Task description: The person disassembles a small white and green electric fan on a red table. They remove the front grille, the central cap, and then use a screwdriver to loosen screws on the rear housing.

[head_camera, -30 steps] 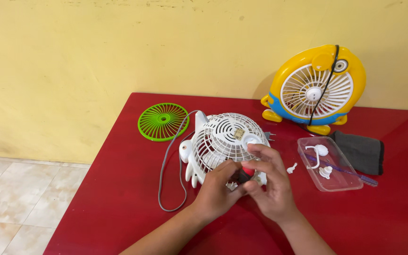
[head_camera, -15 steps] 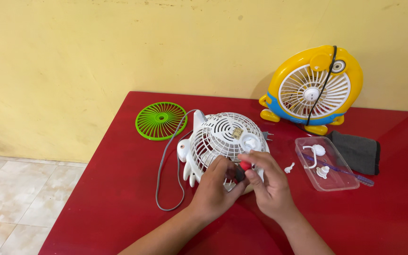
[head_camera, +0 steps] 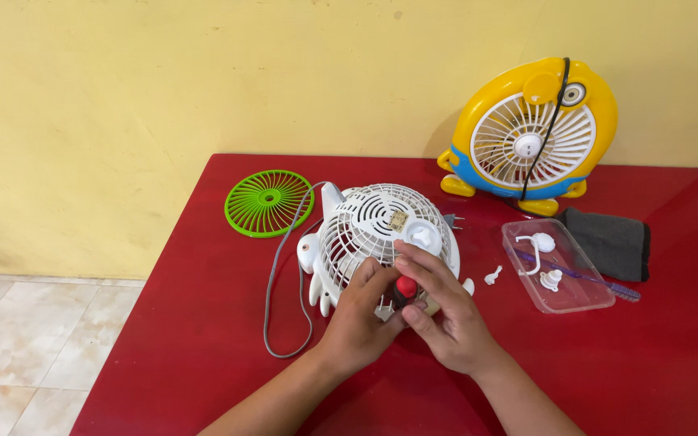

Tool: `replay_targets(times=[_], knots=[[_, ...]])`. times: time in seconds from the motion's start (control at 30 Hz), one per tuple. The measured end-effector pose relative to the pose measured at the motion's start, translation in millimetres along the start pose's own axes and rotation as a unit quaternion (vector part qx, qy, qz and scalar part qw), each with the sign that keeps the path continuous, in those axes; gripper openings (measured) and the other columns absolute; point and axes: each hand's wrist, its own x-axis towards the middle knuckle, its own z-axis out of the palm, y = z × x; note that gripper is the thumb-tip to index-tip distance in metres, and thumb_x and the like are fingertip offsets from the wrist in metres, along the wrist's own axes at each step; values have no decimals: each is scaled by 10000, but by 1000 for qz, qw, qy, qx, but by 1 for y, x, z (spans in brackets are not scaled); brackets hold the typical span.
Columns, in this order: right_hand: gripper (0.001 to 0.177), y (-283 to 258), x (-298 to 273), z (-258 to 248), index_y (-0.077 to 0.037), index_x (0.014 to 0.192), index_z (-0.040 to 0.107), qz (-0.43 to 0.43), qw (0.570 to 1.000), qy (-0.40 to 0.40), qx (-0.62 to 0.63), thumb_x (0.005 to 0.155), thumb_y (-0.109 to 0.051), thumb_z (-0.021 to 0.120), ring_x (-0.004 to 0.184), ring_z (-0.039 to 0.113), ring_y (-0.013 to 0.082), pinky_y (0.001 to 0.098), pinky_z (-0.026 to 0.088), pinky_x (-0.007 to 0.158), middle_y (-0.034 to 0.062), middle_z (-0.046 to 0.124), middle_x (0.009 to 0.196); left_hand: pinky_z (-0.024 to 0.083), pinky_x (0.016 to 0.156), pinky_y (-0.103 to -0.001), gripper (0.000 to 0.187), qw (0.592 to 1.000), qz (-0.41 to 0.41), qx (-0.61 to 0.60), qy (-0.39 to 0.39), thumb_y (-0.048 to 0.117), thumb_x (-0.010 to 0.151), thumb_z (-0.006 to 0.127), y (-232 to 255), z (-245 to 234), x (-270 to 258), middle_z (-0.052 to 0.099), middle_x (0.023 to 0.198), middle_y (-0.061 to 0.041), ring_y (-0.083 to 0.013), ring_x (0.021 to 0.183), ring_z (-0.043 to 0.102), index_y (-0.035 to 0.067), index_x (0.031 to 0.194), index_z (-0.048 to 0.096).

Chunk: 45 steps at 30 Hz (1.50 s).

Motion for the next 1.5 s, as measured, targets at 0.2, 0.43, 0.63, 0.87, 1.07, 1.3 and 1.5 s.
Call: replay_targets(times=[0.2,0.43,0.63,0.87,1.07,1.3,1.5], knots=[[527,5,1,-11,-166,1562,460,-13,987,7,-157,1052,-255,557,1537,424,327,482,348,1255,130,437,1642,571,735,-305,342,999,3,-24,22,73,872,828,2,0,3,559,1040,-91,-193,866,645,45,1150,630],[587,20,11,-29,-134,1536,438,94,951,-12,-294,987,-262,599,1425,426,395,492,351,1145,189,399,1606,543,695,-296,307,999,21,17,35,83,886,805,-2,-5,7,575,1013,-83,-190,812,637,21,1119,614],[572,9,16,-27,-124,1398,553,83,947,24,-311,886,-303,733,1303,539,389,485,466,1049,169,516,1433,539,718,-315,331,999,32,24,-11,110,886,820,-11,-26,14,615,954,-89,-212,821,630,24,1133,617],[498,-11,13,-17,-97,1203,680,141,913,68,-376,787,-325,830,956,685,314,431,577,746,140,574,1276,576,732,-306,464,1000,10,2,19,162,863,851,-26,-45,17,701,967,-76,-188,833,693,52,1230,591],[309,-16,11,-15,-79,1161,725,96,913,97,-385,887,-215,769,889,719,264,380,585,700,108,641,1228,556,766,-344,531,985,127,108,55,125,915,844,-22,-38,14,676,998,-79,-210,882,667,84,1358,557],[252,-17,11,-12,-79,1170,744,84,900,105,-414,931,-159,744,907,721,260,358,580,696,103,665,1237,548,1079,-384,314,985,155,-26,65,-67,1032,517,-8,-52,10,689,1285,-155,-298,1205,680,25,1329,563],[248,-18,9,-8,-74,1178,748,95,899,117,-411,941,-149,749,953,720,274,368,576,745,107,679,1248,602,1011,-340,246,987,135,-9,90,-47,1004,649,-10,-47,12,705,1281,-129,-252,1194,716,18,1239,619]])
